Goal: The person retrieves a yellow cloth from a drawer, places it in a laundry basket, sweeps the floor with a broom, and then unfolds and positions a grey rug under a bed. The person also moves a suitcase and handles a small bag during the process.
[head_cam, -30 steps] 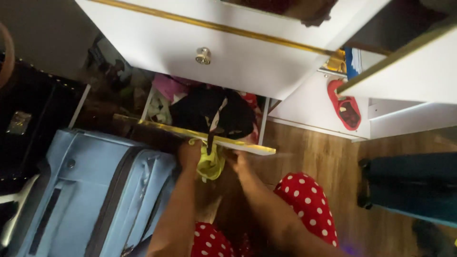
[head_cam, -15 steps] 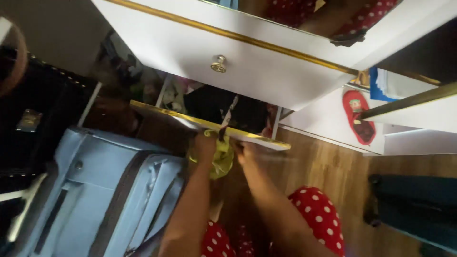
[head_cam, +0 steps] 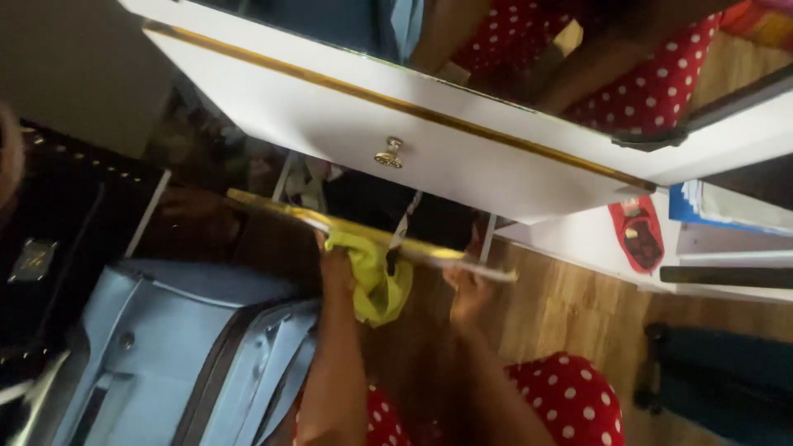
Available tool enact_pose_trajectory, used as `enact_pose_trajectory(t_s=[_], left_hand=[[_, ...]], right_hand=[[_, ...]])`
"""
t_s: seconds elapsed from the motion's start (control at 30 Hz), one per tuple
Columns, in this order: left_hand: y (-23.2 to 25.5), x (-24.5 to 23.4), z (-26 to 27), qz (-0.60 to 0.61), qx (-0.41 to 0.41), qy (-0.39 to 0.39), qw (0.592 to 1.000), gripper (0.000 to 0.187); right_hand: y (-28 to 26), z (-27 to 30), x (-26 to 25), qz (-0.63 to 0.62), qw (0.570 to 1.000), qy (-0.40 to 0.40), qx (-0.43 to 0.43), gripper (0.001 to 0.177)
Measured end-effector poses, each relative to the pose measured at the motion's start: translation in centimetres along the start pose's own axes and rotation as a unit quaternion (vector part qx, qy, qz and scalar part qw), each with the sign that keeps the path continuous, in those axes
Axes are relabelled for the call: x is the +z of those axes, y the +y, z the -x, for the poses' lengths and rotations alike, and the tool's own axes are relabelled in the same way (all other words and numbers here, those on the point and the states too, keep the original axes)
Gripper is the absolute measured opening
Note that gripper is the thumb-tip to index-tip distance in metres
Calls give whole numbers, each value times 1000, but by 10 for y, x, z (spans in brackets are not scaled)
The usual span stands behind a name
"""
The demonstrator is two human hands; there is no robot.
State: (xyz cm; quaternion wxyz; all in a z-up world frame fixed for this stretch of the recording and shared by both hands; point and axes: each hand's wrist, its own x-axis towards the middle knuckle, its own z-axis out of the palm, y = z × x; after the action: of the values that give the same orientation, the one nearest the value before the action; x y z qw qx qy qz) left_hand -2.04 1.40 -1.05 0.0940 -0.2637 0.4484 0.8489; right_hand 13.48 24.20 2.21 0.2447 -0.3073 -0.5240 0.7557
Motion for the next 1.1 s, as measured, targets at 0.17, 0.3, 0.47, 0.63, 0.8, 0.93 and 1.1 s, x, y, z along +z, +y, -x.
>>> enact_pose_trajectory(t_s=[0.17, 0.3, 0.47, 0.63, 0.8, 0.93, 1.1], left_hand=[[15, 37, -28, -18, 14, -1, 1000, 82], [20, 20, -2, -42, 4, 8, 999, 83], [25, 32, 11, -59, 35, 26, 997, 85], [26, 50, 3, -78, 53, 47, 994, 87], [30, 69, -20, -93, 65, 40, 993, 89], [34, 70, -32, -113, 80, 10, 990, 90], [55, 77, -10, -251, 50, 33, 966, 94]], right_hand=[[-28, -32, 24, 79, 996, -32, -30, 19], [-29, -17, 19, 125, 990, -52, -48, 18], [-64, -12, 28, 188, 975, -37, -108, 18], [-87, -16, 37, 231, 967, -39, -100, 20], [-65, -35, 48, 193, 978, -36, -67, 21], [-44, -41, 49, 164, 984, -34, -57, 22], [-33, -51, 58, 115, 993, -29, -27, 25]])
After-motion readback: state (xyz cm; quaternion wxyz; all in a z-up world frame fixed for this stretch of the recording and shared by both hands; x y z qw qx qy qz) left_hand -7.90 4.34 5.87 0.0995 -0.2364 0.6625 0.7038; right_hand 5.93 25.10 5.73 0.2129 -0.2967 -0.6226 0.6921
